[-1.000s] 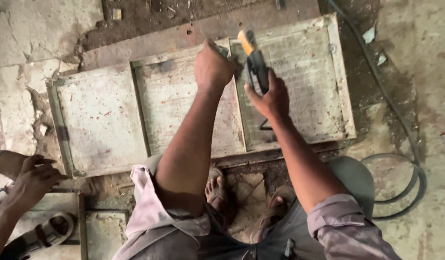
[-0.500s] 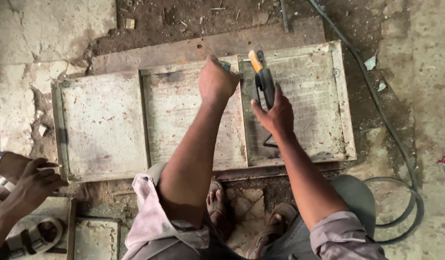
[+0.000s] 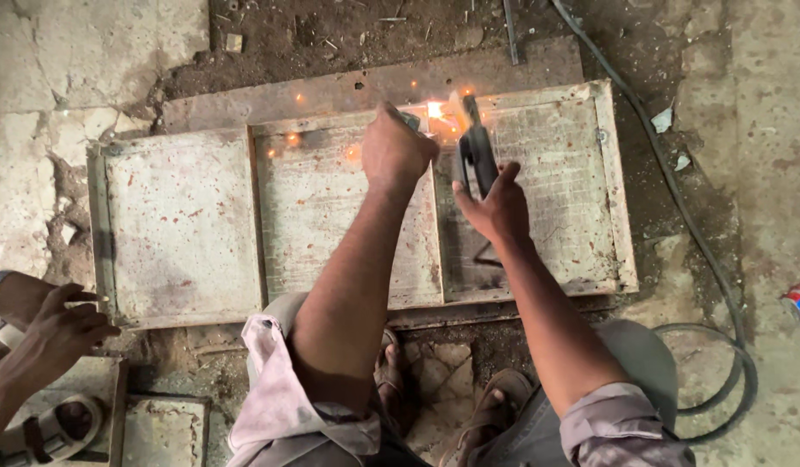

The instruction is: The person welds a rectangular metal frame using a welding torch and electrode holder. They reposition the frame and continue welding along the seams, producing sparks and smoke.

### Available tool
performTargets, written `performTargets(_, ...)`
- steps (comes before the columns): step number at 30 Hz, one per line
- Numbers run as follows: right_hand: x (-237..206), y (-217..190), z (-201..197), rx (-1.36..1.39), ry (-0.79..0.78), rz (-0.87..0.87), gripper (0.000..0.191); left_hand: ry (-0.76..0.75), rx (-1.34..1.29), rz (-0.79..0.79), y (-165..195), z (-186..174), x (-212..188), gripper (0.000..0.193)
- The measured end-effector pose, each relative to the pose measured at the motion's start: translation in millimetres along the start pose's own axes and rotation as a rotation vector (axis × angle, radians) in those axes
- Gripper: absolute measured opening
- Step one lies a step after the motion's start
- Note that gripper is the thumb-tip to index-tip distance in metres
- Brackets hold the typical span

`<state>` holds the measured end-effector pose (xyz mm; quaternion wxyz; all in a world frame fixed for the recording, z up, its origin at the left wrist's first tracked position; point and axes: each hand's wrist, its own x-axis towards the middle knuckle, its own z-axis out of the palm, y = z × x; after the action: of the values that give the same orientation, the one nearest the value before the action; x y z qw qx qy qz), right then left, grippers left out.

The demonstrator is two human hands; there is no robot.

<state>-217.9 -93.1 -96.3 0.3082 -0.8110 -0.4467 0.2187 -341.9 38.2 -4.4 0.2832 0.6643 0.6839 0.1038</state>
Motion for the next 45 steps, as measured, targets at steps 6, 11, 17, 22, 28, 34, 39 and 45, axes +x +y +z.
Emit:
performTargets(6,1.7,-4.9,-9.8,0.109,-0.125,0.192,0.085,0.007,-0.005,0.040,0.5,3.8,-1.0,0.047)
performTargets(11,2.4,4.2,3.7,0.139,0.032,0.064,0.081,-0.021,0.020,-0.023,-1.0,0.0,0.8,0.065)
performTargets(17,8.6,19.6,10.3,0.816,-0.155,0.536,0.076,0.029,-0.011,-0.005,-7.5,-2.2,3.1,0.037)
performTargets(22,1.3,15.9,3.8,0.206,0.016,0.156,0.076,0.044,-0.008,0.007,-10.0,0.4,5.0,0.043)
performTargets(28,-4.7,4.2,8.4,0.062,-0.016,0.078,0.085,0.036,-0.011,-0.021,-6.6,-1.2,0.9,0.055)
performTargets(34,-6.0,12.6,11.8,0.088,0.009,0.033,0.083,0.023,-0.008,-0.035,2.2,-8.9,-4.6,0.065)
performTargets(39,0.8,11.5,9.6,0.018,-0.192,0.158,0.083,-0.021,-0.013,-0.080,6.8,-10.9,-6.3,0.059)
performTargets(45,0.6,10.7,10.2,-0.018,-0.108,0.040,0.081,0.009,-0.004,-0.037,4.7,-5.6,-6.4,0.055)
